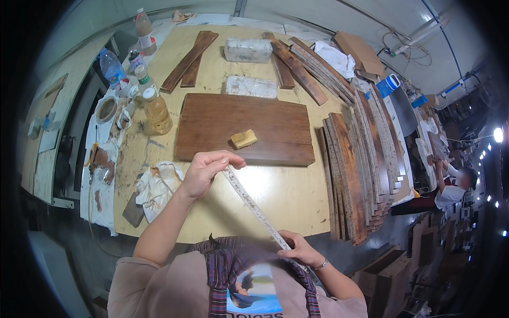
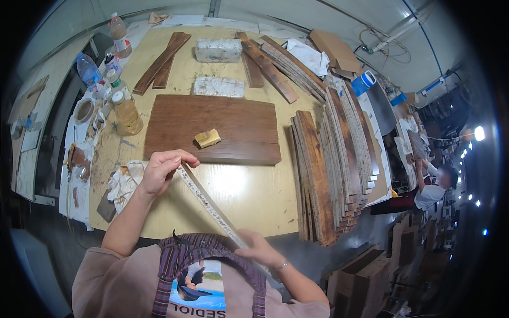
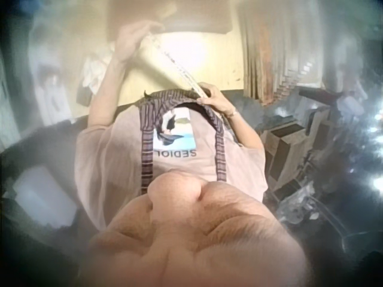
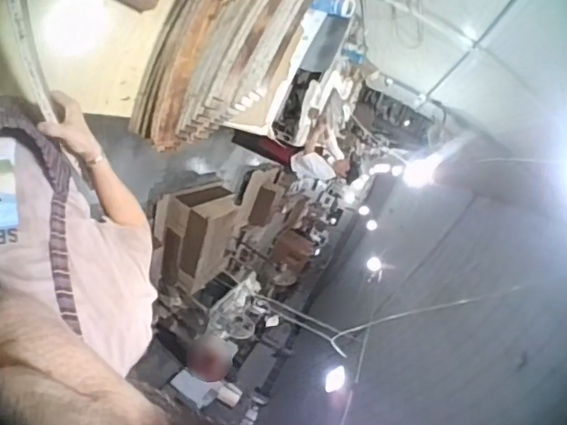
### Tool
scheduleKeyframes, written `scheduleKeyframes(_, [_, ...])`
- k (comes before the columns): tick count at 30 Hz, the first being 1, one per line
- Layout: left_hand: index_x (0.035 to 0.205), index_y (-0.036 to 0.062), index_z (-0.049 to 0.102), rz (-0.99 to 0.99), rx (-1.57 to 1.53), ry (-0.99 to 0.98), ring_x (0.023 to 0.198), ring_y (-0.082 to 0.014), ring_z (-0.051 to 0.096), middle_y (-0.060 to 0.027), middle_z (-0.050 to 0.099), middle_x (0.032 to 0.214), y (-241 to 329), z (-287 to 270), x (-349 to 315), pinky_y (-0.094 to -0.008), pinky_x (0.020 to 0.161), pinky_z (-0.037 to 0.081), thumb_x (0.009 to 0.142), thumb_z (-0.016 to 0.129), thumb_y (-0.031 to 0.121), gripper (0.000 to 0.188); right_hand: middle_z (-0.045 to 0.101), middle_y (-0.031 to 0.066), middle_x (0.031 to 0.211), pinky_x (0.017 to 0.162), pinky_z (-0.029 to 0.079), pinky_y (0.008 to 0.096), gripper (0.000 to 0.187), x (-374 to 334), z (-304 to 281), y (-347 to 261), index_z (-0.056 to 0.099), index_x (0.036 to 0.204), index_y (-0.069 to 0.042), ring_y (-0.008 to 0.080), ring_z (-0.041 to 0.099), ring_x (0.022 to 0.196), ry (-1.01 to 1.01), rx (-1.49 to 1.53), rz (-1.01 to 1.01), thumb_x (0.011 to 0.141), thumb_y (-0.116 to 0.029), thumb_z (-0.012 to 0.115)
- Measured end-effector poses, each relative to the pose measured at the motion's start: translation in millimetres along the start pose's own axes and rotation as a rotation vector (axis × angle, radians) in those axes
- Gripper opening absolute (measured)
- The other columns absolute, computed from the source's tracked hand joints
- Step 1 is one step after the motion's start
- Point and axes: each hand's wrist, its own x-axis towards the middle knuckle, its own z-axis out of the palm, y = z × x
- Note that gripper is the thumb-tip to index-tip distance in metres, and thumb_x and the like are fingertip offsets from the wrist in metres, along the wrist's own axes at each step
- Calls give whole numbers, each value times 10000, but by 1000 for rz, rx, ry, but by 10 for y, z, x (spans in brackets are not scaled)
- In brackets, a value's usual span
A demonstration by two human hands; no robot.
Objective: The person sands the edges and surfaces of several wooden boards by hand using a sanding block, then wipes them down with a white cloth.
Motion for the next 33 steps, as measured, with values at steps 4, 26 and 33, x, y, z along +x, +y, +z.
scheduleKeyframes(4, [1132, -99, 665, -13, 54, 37, 1100, -235, 621, -187, 683, 1144, -49, -28, -154, -354, 1011, 440, 942, 469, 116, 347, 613, 144, 1237, 941, 466, 297, 633, -41, 27, 9, 521, 1342, 77, 172, 573, 1085, 11, -132, 32, 794, -159, 733])
scheduleKeyframes(26, [1134, 32, 688, -141, 786, 545, 1017, -345, 630, -152, 692, 1073, -569, -1015, -1542, -412, 920, 494, 818, 701, 92, 322, 691, 149, 1043, 834, 529, 414, 459, 996, 49, -106, 738, 1118, -149, 325, 650, 958, 141, -1247, -153, 716, -11, 565])
scheduleKeyframes(33, [1019, 65, 708, -150, 1585, 565, 1018, -309, 605, -105, 677, 1023, -680, -2083, -1504, -411, 877, 497, 803, 714, 128, 225, 644, 128, 985, 827, 520, 426, 359, 1200, 463, -126, 702, 1056, -100, 313, 611, 945, 162, -1317, -504, 713, -39, 618])
